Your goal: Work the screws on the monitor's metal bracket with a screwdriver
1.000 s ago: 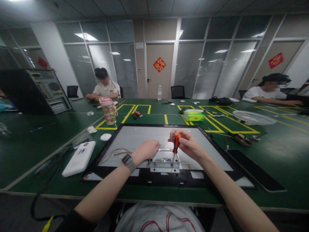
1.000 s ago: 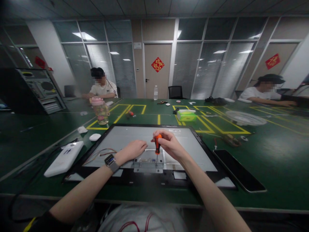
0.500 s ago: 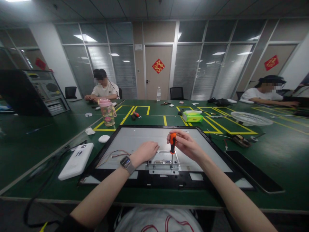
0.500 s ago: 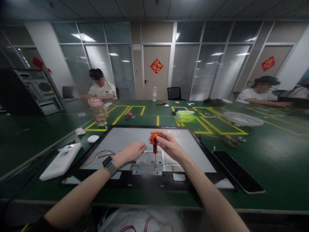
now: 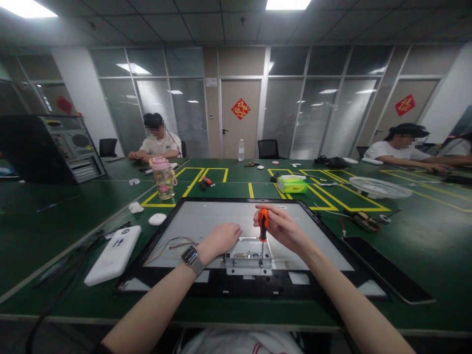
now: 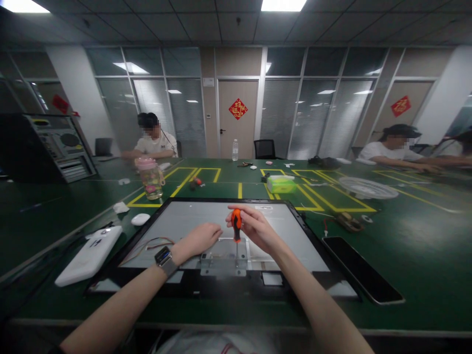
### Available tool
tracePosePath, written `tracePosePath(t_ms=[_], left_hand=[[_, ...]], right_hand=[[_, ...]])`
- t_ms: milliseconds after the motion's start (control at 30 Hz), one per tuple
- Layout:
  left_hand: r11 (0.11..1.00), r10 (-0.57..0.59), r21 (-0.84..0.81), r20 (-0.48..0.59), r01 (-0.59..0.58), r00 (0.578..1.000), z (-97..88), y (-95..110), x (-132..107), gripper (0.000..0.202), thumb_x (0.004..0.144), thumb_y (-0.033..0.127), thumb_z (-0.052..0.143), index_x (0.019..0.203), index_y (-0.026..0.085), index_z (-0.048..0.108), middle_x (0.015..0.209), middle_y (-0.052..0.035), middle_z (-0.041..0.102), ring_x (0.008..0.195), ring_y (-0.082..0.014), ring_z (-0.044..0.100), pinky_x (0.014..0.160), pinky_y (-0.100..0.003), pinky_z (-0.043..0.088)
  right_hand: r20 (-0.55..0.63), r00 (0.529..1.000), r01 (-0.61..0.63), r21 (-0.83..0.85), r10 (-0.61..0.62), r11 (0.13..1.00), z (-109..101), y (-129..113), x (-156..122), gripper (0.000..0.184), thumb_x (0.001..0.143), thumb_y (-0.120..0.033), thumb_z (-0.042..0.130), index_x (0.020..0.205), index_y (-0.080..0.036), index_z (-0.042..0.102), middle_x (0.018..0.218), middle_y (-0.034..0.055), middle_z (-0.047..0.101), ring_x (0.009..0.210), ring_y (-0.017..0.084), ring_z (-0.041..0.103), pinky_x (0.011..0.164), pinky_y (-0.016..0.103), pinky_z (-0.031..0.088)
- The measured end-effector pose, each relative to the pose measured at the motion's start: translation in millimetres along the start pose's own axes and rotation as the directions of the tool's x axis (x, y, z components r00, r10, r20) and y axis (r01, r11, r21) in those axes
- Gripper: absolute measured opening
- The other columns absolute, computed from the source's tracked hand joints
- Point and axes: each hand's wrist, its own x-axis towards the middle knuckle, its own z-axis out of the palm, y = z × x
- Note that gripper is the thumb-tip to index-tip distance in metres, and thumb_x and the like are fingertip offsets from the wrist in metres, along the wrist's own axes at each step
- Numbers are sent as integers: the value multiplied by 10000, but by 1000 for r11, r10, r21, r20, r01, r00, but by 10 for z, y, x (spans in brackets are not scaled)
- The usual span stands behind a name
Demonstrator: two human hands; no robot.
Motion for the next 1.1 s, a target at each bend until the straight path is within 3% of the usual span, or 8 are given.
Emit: tracePosePath(t_ms=[300, 433, 600, 933, 1100], left_hand=[[1000, 4, 5, 8, -4, 1000, -33, 26, -22, 377, 1009, 277, 334, 907, 158, 676, 962, -128, 730, 900, -249, 690, 776, -330, 490], [1000, 6, 3, 2, -6, 1000, -4, 6, -8, 372, 1006, 279, 343, 892, 155, 674, 944, -131, 730, 900, -254, 691, 771, -332, 488], [1000, 0, -12, -1, 0, 1000, -5, 6, -10, 376, 1010, 283, 338, 894, 152, 670, 930, -131, 725, 893, -257, 693, 760, -334, 483], [1000, 19, -4, -26, -19, 999, 46, -12, -3, 397, 1010, 277, 316, 943, 156, 688, 966, -141, 730, 912, -257, 693, 801, -349, 501], [1000, 4, 3, -8, -4, 1000, 34, -3, 1, 398, 1007, 286, 318, 947, 149, 687, 963, -147, 731, 904, -261, 698, 789, -351, 509]], right_hand=[[12, 998, 60, 56, -61, 997, 3, -8, 6, 204, 738, -375, 827, 818, -215, 728, 860, 15, 671, 812, 148, 632, 893, 351, 482], [3, 1000, 26, 43, -26, 999, -16, -6, 15, 245, 783, -403, 785, 945, -228, 732, 819, 23, 682, 756, 155, 633, 835, 355, 495], [29, 999, -17, 8, 16, 1000, 5, -52, 1, 289, 871, -394, 693, 1092, -208, 715, 911, 61, 705, 804, 164, 654, 757, 305, 495], [68, 996, 57, -21, -55, 998, -21, -38, -10, 236, 716, -388, 841, 829, -224, 714, 891, 13, 625, 821, 152, 611, 925, 378, 485], [45, 999, -6, -43, 8, 999, -39, -48, -11, 236, 814, -413, 749, 972, -241, 715, 886, 33, 667, 837, 182, 637, 923, 406, 468]])
